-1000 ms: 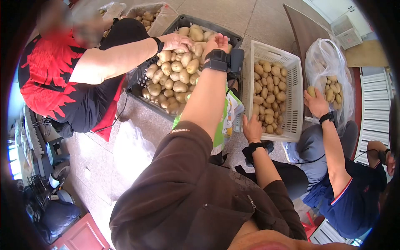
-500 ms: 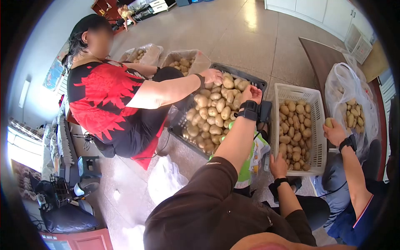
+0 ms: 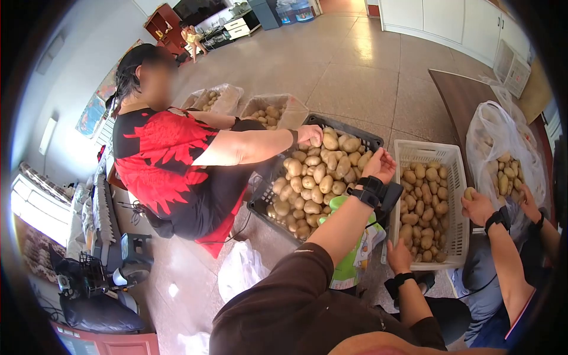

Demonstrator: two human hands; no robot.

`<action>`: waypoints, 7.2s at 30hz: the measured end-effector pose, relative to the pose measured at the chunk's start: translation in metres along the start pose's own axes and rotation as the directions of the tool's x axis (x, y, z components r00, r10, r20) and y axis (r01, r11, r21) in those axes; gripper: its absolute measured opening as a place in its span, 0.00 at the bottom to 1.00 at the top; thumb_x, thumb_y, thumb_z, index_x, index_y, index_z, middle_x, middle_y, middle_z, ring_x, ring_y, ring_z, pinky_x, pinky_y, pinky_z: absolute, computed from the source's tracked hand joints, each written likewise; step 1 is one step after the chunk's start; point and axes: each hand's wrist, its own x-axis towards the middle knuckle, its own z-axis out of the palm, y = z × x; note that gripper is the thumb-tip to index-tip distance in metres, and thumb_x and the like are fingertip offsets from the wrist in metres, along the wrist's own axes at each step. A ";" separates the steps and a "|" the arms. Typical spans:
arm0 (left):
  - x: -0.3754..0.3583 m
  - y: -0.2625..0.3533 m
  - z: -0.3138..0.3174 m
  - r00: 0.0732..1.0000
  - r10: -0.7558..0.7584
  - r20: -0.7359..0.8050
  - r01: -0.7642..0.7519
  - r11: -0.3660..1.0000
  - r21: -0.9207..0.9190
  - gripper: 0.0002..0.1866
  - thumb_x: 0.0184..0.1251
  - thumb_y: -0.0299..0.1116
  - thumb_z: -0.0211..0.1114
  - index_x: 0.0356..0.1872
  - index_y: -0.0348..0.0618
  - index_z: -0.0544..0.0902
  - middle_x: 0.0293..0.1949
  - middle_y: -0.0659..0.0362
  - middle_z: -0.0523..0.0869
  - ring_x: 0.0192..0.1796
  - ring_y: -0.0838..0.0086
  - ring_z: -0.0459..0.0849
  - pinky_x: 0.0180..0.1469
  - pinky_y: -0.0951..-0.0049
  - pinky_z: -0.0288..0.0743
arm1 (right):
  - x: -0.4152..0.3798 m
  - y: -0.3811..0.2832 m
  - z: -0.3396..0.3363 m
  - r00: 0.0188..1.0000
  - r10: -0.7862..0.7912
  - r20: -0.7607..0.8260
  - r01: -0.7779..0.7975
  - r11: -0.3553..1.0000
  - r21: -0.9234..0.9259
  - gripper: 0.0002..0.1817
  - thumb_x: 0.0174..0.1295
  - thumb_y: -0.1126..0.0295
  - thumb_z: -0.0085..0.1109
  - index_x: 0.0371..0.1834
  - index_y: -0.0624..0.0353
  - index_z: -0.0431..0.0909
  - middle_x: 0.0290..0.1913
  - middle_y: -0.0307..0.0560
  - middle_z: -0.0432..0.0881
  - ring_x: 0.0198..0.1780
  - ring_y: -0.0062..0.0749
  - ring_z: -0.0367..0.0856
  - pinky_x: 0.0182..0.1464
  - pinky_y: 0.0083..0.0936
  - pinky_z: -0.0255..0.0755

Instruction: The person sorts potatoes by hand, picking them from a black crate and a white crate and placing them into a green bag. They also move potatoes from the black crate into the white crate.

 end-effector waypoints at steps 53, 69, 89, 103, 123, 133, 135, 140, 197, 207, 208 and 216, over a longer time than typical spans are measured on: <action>0.002 -0.025 0.008 0.989 -0.149 -0.004 0.149 0.981 0.124 0.09 0.65 0.39 0.55 0.30 0.46 0.73 0.24 0.64 0.74 0.28 0.77 0.73 0.31 0.75 0.69 | 0.219 0.155 0.019 0.963 0.197 0.185 -0.198 0.980 -0.015 0.25 0.50 0.59 0.55 0.45 0.69 0.72 0.50 0.60 0.75 0.51 0.52 0.73 0.51 0.36 0.65; 0.010 -0.030 0.000 0.912 -0.403 0.077 0.373 0.892 0.257 0.16 0.64 0.43 0.53 0.42 0.41 0.68 0.35 0.53 0.73 0.33 0.67 0.74 0.28 0.67 0.73 | 0.078 -0.052 -0.127 0.825 -0.252 -0.506 0.562 0.465 0.684 0.17 0.59 0.74 0.53 0.51 0.65 0.67 0.49 0.48 0.73 0.51 0.30 0.71 0.53 0.24 0.66; -0.024 0.062 -0.002 0.619 0.440 -0.650 -0.461 0.874 0.153 0.16 0.56 0.42 0.61 0.32 0.35 0.76 0.28 0.55 0.80 0.27 0.72 0.76 0.23 0.69 0.71 | 0.007 0.043 0.010 0.990 -0.024 -0.139 -0.022 0.948 -0.319 0.16 0.54 0.55 0.46 0.30 0.56 0.74 0.31 0.55 0.80 0.36 0.52 0.78 0.40 0.44 0.70; 0.048 0.048 -0.037 0.967 0.210 -0.144 -0.174 0.958 0.227 0.09 0.58 0.31 0.52 0.23 0.37 0.74 0.25 0.50 0.80 0.30 0.60 0.78 0.38 0.64 0.73 | 0.006 0.040 0.009 0.988 -0.033 -0.149 -0.013 0.953 -0.302 0.16 0.53 0.55 0.47 0.28 0.55 0.77 0.30 0.54 0.80 0.36 0.50 0.78 0.40 0.42 0.70; 0.032 0.032 -0.010 0.994 -0.057 0.092 0.039 0.981 0.188 0.08 0.65 0.29 0.52 0.28 0.36 0.72 0.24 0.58 0.75 0.27 0.71 0.74 0.34 0.68 0.72 | 0.008 0.042 0.003 0.986 -0.053 -0.159 0.009 0.964 -0.265 0.14 0.51 0.56 0.53 0.26 0.55 0.78 0.25 0.51 0.80 0.30 0.47 0.79 0.33 0.40 0.70; 0.030 0.019 -0.002 0.986 -0.111 0.126 0.082 0.973 0.214 0.07 0.66 0.29 0.51 0.31 0.36 0.73 0.25 0.59 0.74 0.29 0.73 0.73 0.36 0.70 0.69 | 0.015 0.047 -0.001 0.997 -0.029 -0.074 0.019 0.991 -0.129 0.13 0.49 0.58 0.55 0.28 0.56 0.79 0.27 0.53 0.80 0.31 0.46 0.79 0.34 0.36 0.71; 0.022 0.013 0.004 0.990 -0.097 0.107 0.071 0.972 0.223 0.07 0.66 0.30 0.51 0.32 0.36 0.73 0.25 0.59 0.75 0.29 0.74 0.74 0.36 0.70 0.70 | 0.033 0.065 0.003 0.998 -0.060 -0.022 0.061 0.997 0.043 0.14 0.48 0.58 0.55 0.30 0.57 0.80 0.28 0.54 0.80 0.31 0.45 0.79 0.35 0.34 0.72; 0.049 0.018 -0.017 0.970 -0.158 0.184 0.110 0.963 0.247 0.08 0.66 0.31 0.51 0.33 0.37 0.73 0.27 0.59 0.76 0.29 0.74 0.74 0.36 0.70 0.71 | 0.096 0.088 -0.026 0.978 0.194 0.078 -0.209 0.913 0.350 0.16 0.44 0.61 0.56 0.30 0.64 0.80 0.28 0.56 0.81 0.34 0.42 0.80 0.39 0.32 0.72; 0.064 0.051 -0.059 0.958 0.287 0.021 -0.269 0.865 0.424 0.12 0.57 0.28 0.58 0.38 0.31 0.71 0.38 0.50 0.75 0.42 0.59 0.76 0.46 0.63 0.75 | -0.006 0.051 -0.003 0.971 -0.006 -0.239 -0.034 0.987 -0.160 0.15 0.50 0.59 0.47 0.25 0.60 0.77 0.27 0.53 0.80 0.33 0.48 0.79 0.35 0.42 0.70; 0.051 0.092 -0.061 0.957 0.268 -0.112 -0.227 0.931 0.285 0.09 0.58 0.29 0.58 0.36 0.34 0.71 0.34 0.54 0.75 0.39 0.64 0.75 0.44 0.67 0.74 | -0.011 0.052 -0.008 0.983 0.020 -0.182 -0.049 0.986 -0.159 0.14 0.50 0.62 0.46 0.27 0.59 0.79 0.30 0.55 0.81 0.36 0.46 0.79 0.39 0.38 0.71; 0.052 0.091 -0.060 0.958 0.263 -0.111 -0.223 0.933 0.283 0.09 0.58 0.29 0.58 0.35 0.34 0.71 0.34 0.54 0.76 0.39 0.64 0.75 0.44 0.67 0.74 | -0.010 0.054 -0.007 0.981 0.017 -0.191 -0.046 0.988 -0.150 0.14 0.50 0.62 0.46 0.27 0.60 0.79 0.30 0.55 0.81 0.36 0.46 0.79 0.39 0.38 0.71; 0.046 0.081 -0.059 0.982 0.167 -0.093 -0.131 0.943 0.307 0.07 0.58 0.29 0.58 0.33 0.37 0.72 0.31 0.57 0.76 0.36 0.68 0.75 0.42 0.71 0.73 | -0.013 0.054 -0.012 0.986 0.023 -0.168 -0.044 0.992 -0.118 0.13 0.48 0.63 0.49 0.25 0.59 0.81 0.29 0.54 0.81 0.35 0.47 0.80 0.39 0.37 0.71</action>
